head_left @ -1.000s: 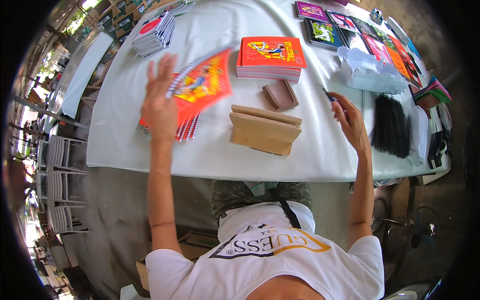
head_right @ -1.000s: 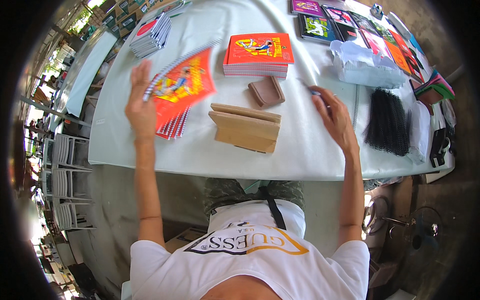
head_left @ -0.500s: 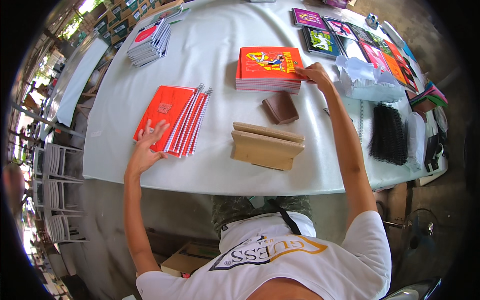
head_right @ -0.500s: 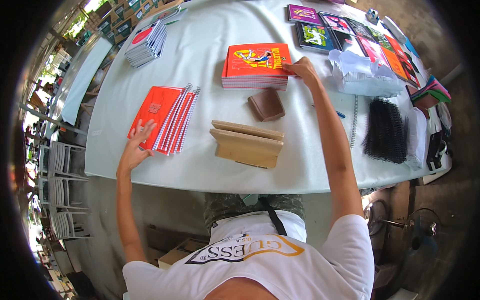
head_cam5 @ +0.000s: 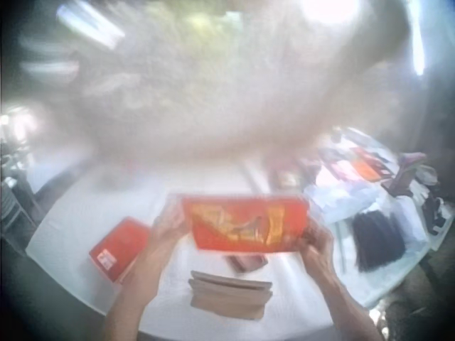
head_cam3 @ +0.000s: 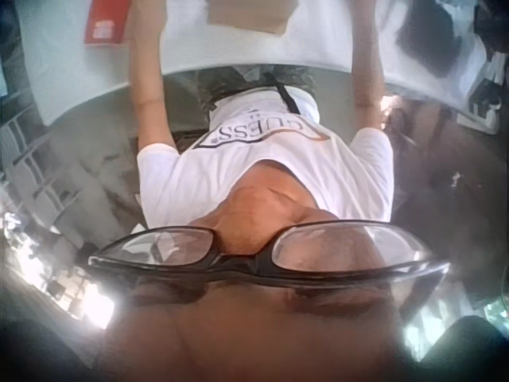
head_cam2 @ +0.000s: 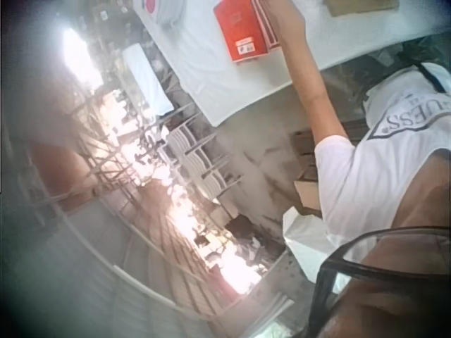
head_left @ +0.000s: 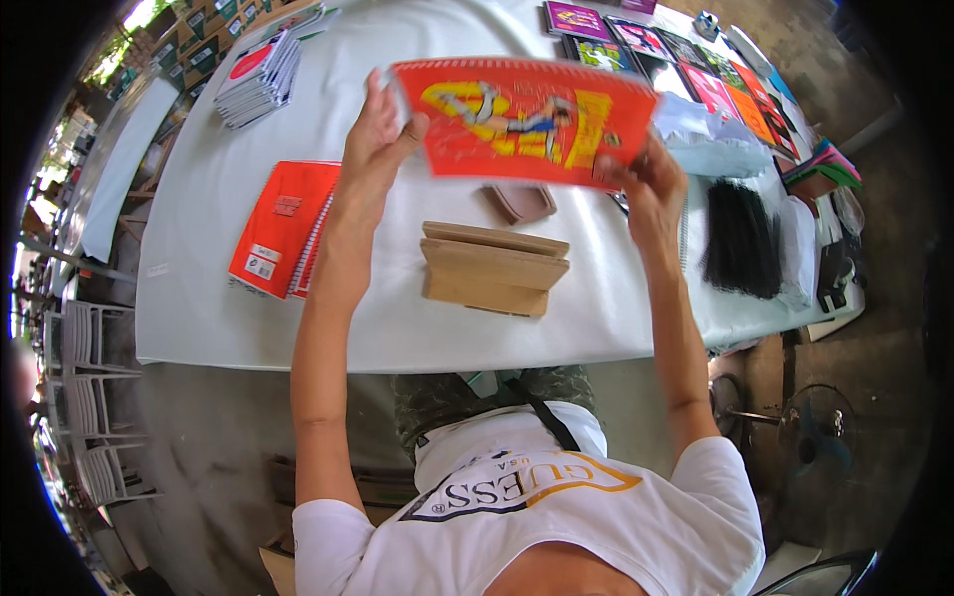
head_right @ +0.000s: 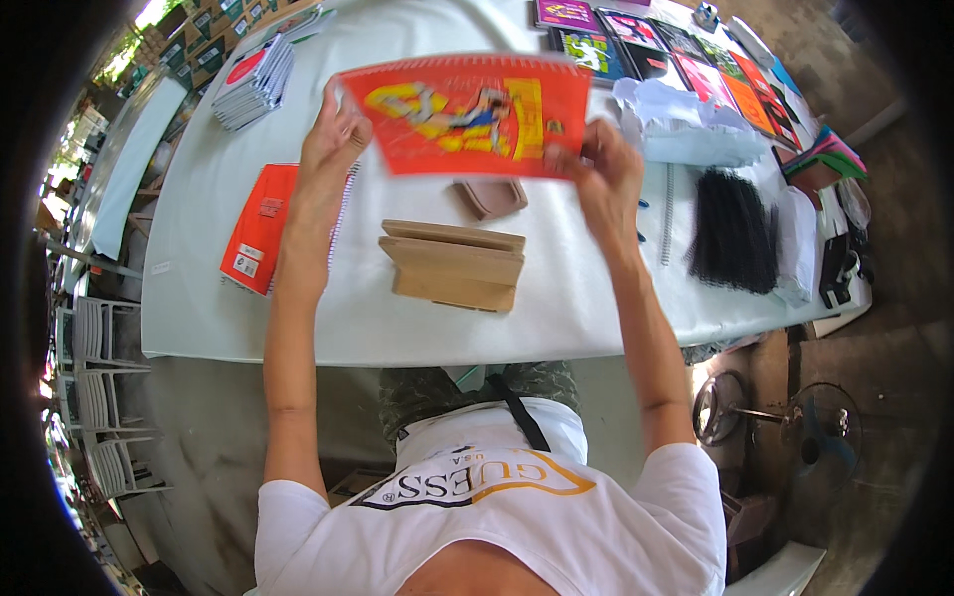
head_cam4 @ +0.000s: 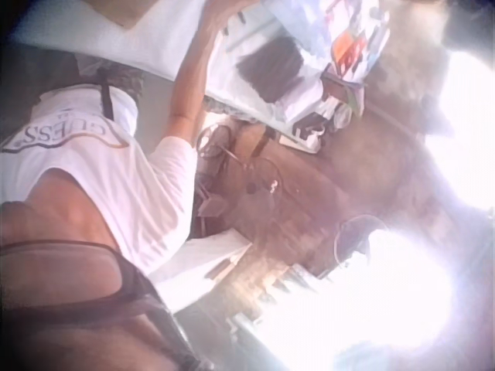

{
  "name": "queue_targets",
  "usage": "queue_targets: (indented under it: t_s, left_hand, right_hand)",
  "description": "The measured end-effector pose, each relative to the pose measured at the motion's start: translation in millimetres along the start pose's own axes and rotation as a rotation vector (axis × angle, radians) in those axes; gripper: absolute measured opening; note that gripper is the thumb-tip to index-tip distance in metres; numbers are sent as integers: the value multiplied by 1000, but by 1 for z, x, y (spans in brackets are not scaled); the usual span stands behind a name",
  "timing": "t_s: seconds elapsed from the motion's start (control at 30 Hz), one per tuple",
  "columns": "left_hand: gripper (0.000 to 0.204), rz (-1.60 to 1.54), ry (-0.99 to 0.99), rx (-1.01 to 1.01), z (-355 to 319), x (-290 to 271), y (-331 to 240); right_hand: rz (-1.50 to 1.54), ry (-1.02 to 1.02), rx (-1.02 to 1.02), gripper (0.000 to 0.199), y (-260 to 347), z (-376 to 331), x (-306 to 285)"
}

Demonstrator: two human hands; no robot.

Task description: The person inserts a spiral coil into the holes of a notebook by hand and uses pliers to cut and bend the ends of the coil.

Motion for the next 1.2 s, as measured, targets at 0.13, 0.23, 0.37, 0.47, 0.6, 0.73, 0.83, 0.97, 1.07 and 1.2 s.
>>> queue_targets:
  t_s: [0.13,0.23,0.37,0.47,0.6,0.73,0.83,0.97,1.07,1.2]
  left_hand:
    - [55,-35,443,136,-25,42,-49]
    - [40,74,527,159,-45,42,-49]
    - [36,-152,592,297,-50,44,-40]
    - [36,-135,561,289,-50,47,-48]
    - [37,-66,581,267,-49,46,-53]
    - [40,-98,599,280,-58,47,-49]
    - [41,-46,622,277,-59,55,-54]
    - [65,85,579,23,-60,45,-6]
    - [99,-125,298,51,-88,37,45]
    - [125,-210,204,-8,-109,52,77]
  right_hand:
    - [326,-112,36,22,-1,-89,-16]
    - [352,-83,55,19,-22,-115,-13]
    - [117,-27,-20,20,-16,-113,-16]
    - [190,-73,-2,21,-20,-111,-14]
    - [189,-65,71,21,-26,-120,-13]
    - [116,-42,-28,18,-11,-127,-6]
    - [11,5,14,16,-12,-129,-6]
    - [5,182,204,28,-45,-131,6]
    - [-108,311,151,59,-44,-135,4]
    - [56,293,143,87,-23,-131,29]
Point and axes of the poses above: each hand's wrist, its own z-axis towards the middle knuckle, its own x-axis out of the palm, y = z × x, the point moved 3 cm from there along z, towards the middle knuckle, and after that the axes turned 8 degrees about y, right-handed, at the moved point
